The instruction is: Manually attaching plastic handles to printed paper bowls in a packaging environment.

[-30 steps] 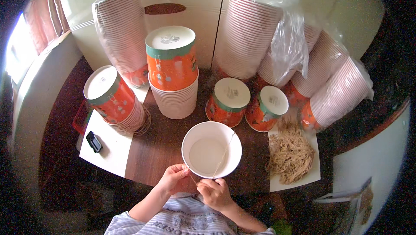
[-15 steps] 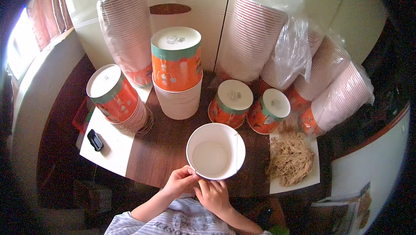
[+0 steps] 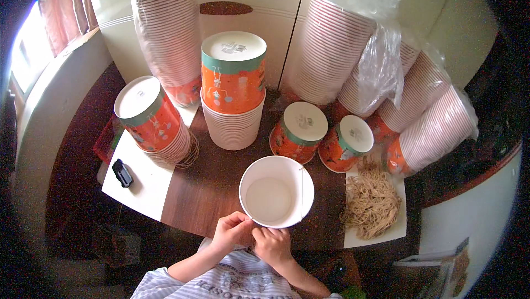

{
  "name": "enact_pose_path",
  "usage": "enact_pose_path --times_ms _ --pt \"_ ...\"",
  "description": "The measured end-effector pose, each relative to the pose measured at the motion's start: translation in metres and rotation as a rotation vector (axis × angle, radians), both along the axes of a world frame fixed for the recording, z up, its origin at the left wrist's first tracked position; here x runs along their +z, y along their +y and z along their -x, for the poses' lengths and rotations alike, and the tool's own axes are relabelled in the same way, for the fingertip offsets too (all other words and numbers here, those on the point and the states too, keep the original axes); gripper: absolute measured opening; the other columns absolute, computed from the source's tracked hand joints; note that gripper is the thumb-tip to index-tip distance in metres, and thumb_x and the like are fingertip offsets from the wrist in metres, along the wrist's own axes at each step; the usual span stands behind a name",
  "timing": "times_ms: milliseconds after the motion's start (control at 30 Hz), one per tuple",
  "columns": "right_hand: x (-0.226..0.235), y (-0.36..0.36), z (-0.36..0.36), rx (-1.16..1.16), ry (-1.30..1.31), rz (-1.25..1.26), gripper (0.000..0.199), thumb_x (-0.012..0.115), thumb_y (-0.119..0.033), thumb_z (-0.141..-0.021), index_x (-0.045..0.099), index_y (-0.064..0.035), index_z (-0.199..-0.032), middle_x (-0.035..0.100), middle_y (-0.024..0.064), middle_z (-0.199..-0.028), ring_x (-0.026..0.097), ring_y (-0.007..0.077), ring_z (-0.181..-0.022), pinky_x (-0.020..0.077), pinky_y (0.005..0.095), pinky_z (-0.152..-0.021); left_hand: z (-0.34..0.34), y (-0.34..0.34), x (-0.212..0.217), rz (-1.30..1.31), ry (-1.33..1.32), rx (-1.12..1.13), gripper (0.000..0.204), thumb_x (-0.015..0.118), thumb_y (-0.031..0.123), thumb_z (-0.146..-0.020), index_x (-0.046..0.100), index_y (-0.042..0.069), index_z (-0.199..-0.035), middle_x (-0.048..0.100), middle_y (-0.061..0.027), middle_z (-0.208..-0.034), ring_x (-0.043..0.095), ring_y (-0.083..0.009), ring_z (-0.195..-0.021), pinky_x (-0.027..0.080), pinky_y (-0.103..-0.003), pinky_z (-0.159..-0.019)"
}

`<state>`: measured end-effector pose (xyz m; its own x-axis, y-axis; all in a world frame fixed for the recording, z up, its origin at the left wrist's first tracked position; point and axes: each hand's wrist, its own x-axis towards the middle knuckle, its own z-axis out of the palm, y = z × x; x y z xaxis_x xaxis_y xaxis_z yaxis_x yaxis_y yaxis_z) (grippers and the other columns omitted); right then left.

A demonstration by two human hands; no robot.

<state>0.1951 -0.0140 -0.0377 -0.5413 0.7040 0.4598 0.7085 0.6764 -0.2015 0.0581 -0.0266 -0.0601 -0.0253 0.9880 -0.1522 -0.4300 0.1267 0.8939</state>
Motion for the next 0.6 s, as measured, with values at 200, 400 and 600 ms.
enact_pose_path --times_ms 200,400,600 --pt "-0.002 -0.002 -0.005 0.0 -0.042 0.045 0.01 0.053 -0.01 -0.061 0.045 -0.0118 -0.055 0.051 0.0022 -0.056 0.055 0.0186 -0.061 0.04 0.0336 -0.06 0.002 0.011 0.01 0.05 -0.083 -0.034 0.009 0.057 0.007 -0.083 0.059 -0.002 -0.086 0.059 -0.0016 -0.078 0.052 -0.0067 -0.072 0.043 -0.02 -0.066" --pt "0.002 0.003 -0.004 0.04 -0.086 0.002 0.006 0.054 -0.009 -0.063 0.051 -0.0115 -0.058 0.047 0.001 -0.051 0.05 0.0172 -0.052 0.0382 0.0322 -0.054 0.002 0.019 0.011 0.096 -0.058 -0.08 0.009 0.058 0.008 -0.083 0.059 -0.001 -0.085 0.059 -0.001 -0.078 0.052 -0.0061 -0.07 0.043 -0.02 -0.063" --pt "-0.003 -0.007 0.002 0.029 -0.114 0.126 0.004 0.051 -0.009 -0.062 0.048 -0.0112 -0.059 0.05 0.0035 -0.057 0.055 0.0202 -0.06 0.0449 0.0386 -0.058 0.008 0.028 0.003 0.1 0.011 -0.025 0.016 0.055 0.013 -0.086 0.06 -0.002 -0.085 0.061 -0.0015 -0.079 0.052 -0.0051 -0.071 0.043 -0.02 -0.064"
